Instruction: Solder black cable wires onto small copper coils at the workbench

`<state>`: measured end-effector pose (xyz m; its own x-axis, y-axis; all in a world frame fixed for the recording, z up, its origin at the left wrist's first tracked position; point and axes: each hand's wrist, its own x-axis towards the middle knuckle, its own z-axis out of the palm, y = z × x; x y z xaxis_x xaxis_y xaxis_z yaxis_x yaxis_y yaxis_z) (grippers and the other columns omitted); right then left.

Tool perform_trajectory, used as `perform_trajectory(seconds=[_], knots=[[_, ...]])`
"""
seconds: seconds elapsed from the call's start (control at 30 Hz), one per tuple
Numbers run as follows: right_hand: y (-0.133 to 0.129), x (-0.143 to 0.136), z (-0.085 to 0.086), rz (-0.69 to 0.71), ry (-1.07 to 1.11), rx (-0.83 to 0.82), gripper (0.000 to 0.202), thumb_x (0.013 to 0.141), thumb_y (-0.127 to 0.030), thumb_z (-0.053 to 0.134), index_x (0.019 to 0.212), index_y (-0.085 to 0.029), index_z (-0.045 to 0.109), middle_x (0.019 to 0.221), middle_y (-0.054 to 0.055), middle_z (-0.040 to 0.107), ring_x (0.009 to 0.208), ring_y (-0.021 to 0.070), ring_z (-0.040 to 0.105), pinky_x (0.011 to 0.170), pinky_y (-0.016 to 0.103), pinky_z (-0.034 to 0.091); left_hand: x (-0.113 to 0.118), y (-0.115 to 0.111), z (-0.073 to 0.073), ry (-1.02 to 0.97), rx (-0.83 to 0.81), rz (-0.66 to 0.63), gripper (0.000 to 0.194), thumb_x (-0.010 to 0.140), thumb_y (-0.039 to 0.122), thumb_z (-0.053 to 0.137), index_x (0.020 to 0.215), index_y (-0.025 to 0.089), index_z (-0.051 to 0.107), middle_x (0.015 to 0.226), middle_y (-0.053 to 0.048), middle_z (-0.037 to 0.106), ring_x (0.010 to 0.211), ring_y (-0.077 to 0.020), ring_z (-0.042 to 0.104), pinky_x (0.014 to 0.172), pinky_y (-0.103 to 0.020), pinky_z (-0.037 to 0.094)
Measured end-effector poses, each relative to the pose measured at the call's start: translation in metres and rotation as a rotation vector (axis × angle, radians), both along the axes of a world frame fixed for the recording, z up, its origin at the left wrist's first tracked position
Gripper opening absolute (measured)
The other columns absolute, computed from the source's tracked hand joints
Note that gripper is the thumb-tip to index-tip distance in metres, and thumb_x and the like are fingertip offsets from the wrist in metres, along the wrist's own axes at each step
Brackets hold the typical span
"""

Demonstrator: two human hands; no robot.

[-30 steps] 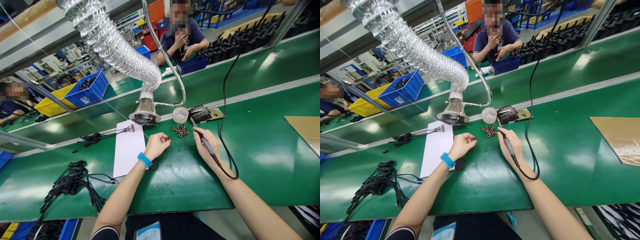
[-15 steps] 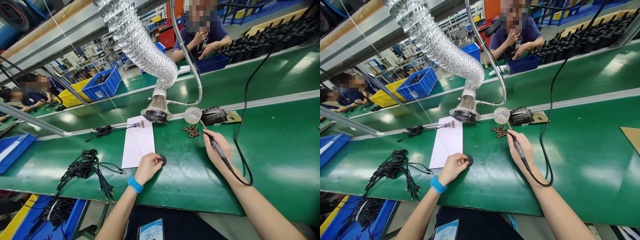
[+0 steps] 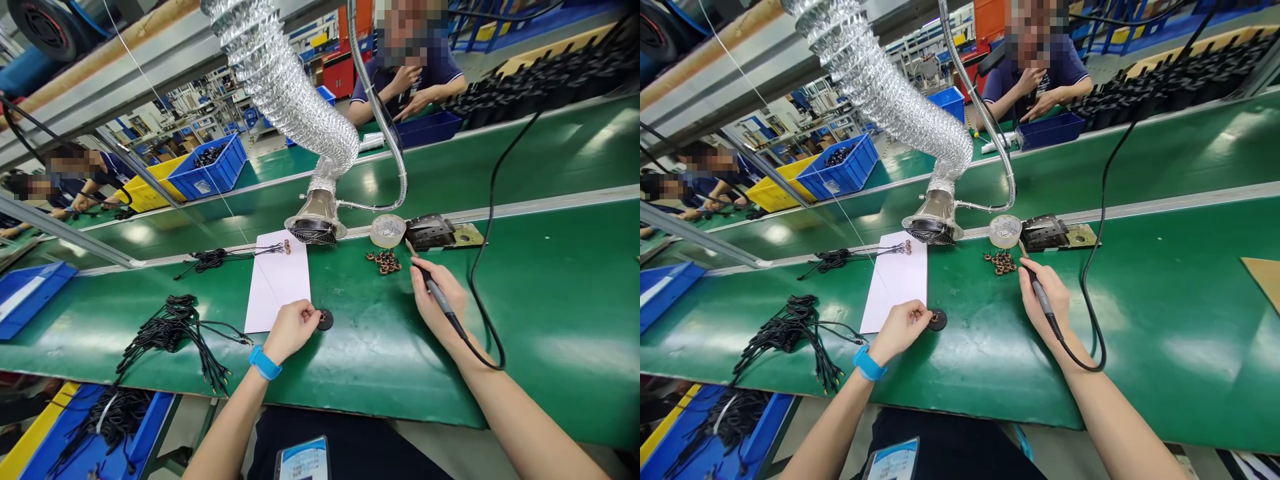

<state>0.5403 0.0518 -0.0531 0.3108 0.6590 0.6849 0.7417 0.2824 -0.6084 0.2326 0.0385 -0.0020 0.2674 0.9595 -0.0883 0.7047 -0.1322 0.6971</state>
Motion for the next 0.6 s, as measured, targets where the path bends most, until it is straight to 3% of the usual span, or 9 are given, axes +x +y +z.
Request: perform_trajectory(seconds=[0.33, 0.6], knots=[[-0.001, -0.002, 0.003, 0.030, -0.004, 0.021, 0.023, 0.098, -0.030, 0.056, 0.115, -0.021, 0.068, 0.100, 0.008, 0.073, 0.085, 0.0196, 0.068, 0.081, 0.034, 0.055, -0.003, -0.003, -0.006, -0.038, -0.071, 0.046, 0.031, 0.093, 0.041, 0.051, 0.074, 0.018, 0.061, 0.064, 0.001, 0.056, 0.060, -0.0136, 0.047, 0.058, -0.025, 0.032], [-0.001, -0.001, 0.000, 0.027, 0.012, 0.023, 0.022, 0.097, -0.028, 0.058, 0.115, -0.022, 0.068, 0.103, 0.008, 0.073, 0.089, 0.0206, 0.069, 0.081, 0.034, 0.054, 0.003, -0.006, -0.018, -0.190, -0.138, 0.124, 0.029, 0.093, 0.040, 0.050, 0.077, 0.017, 0.058, 0.067, 0.000, 0.059, 0.060, -0.0135, 0.050, 0.059, -0.026, 0.036]])
